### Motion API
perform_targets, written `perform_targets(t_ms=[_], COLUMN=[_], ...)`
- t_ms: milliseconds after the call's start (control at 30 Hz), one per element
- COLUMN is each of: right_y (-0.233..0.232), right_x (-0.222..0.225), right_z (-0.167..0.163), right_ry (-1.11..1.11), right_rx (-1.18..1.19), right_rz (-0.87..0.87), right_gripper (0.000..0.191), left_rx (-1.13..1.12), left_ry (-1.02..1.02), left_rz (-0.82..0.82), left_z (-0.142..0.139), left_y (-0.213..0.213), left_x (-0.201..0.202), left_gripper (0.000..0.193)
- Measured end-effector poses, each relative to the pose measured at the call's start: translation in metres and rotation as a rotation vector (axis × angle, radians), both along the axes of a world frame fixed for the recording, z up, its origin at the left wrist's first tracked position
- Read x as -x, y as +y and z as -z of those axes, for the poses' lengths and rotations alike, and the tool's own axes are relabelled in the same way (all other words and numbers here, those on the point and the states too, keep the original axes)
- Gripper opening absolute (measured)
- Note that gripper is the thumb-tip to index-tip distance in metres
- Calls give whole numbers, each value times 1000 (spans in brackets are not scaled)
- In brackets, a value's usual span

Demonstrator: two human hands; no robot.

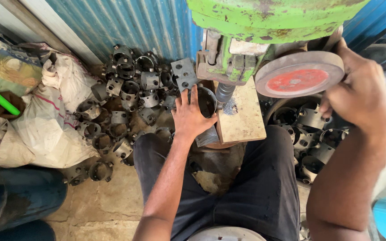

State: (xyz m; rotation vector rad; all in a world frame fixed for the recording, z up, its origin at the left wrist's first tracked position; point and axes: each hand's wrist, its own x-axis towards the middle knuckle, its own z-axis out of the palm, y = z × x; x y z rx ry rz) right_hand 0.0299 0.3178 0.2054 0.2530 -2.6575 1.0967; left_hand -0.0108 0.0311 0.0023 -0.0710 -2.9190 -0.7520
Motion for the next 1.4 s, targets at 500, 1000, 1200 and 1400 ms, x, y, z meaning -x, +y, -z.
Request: perform_targets(t_ms=[500,1000,1200,1400], right_y=[15,10,8,3], right_x=[16,16,10,11], right_z=[93,88,81,85], right_ry=[195,212,31,46], right_rx=[443,334,179,402], right_rz=[-39,-69,0,-20], right_gripper=[21,22,22,20], left_rx=[105,51,64,69], left_ry=[-163,93,133,137], left_rz=[71,231,217,222], left_z=[-1,11,12,15], left_y=[-8,-22,-23,-24], left_x=[5,9,11,10], left_gripper=[119,113,111,112])
